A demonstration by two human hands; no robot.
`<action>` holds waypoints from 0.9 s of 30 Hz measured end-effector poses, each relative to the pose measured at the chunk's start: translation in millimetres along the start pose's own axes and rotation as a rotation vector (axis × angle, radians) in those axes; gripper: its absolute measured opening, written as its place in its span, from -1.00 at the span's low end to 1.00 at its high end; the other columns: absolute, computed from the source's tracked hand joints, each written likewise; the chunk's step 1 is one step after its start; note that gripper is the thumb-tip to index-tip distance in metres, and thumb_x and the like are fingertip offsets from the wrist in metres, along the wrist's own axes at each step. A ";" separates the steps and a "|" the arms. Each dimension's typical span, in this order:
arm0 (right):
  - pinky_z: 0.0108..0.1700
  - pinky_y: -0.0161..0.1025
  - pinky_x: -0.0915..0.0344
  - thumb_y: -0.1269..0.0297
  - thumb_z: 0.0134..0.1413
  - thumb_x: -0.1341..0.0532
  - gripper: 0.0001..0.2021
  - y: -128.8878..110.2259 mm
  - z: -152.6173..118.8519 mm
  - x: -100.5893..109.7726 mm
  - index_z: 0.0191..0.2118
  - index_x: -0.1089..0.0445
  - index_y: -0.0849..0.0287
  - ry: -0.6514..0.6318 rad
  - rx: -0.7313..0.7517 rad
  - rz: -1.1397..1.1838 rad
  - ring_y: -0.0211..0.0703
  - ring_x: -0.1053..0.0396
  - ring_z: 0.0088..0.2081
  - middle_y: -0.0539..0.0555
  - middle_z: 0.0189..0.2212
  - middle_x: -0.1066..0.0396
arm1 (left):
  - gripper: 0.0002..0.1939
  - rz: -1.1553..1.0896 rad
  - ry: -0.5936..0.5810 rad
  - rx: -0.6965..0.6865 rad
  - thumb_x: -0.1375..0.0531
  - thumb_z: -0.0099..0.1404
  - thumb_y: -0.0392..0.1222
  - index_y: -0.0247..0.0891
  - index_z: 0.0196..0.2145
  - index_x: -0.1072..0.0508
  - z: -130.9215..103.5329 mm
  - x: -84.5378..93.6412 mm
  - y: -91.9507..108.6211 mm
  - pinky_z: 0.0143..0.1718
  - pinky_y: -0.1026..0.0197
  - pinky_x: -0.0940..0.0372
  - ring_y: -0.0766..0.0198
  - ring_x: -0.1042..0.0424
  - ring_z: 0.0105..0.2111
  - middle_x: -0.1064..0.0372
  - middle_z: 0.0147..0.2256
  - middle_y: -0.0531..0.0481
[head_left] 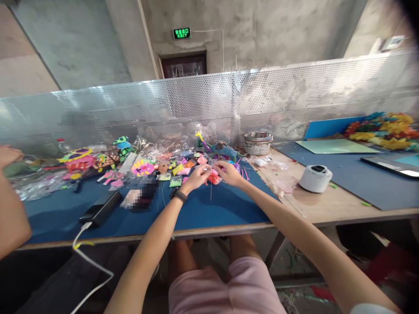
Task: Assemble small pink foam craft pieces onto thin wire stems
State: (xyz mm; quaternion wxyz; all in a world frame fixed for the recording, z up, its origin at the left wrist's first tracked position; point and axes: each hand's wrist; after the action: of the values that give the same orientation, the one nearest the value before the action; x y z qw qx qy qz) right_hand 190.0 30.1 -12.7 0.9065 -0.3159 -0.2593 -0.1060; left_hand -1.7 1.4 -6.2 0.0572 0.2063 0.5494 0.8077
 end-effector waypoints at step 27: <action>-0.34 -0.31 -0.17 0.28 0.24 -0.05 -0.71 -12.1 -5.1 -4.6 -0.35 -0.50 0.21 0.073 -0.095 -0.063 -0.19 -0.36 -0.40 0.05 -0.43 -0.50 | -0.57 0.031 0.032 -0.015 -0.25 0.25 0.14 -0.28 -0.13 -0.41 2.8 -0.4 -8.4 -0.58 0.32 -0.24 0.43 -0.12 -0.68 -0.19 -0.61 0.17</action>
State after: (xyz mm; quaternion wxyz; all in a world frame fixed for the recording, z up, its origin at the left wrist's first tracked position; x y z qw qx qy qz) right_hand 183.9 17.6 -12.3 0.8955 -0.3462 -0.2304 -0.1584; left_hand -1.4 6.9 -13.1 0.0374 0.2015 0.5411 0.8156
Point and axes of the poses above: each hand's wrist, its own z-axis towards the middle knuckle, its own x-axis out of the back of the hand, y = z × x
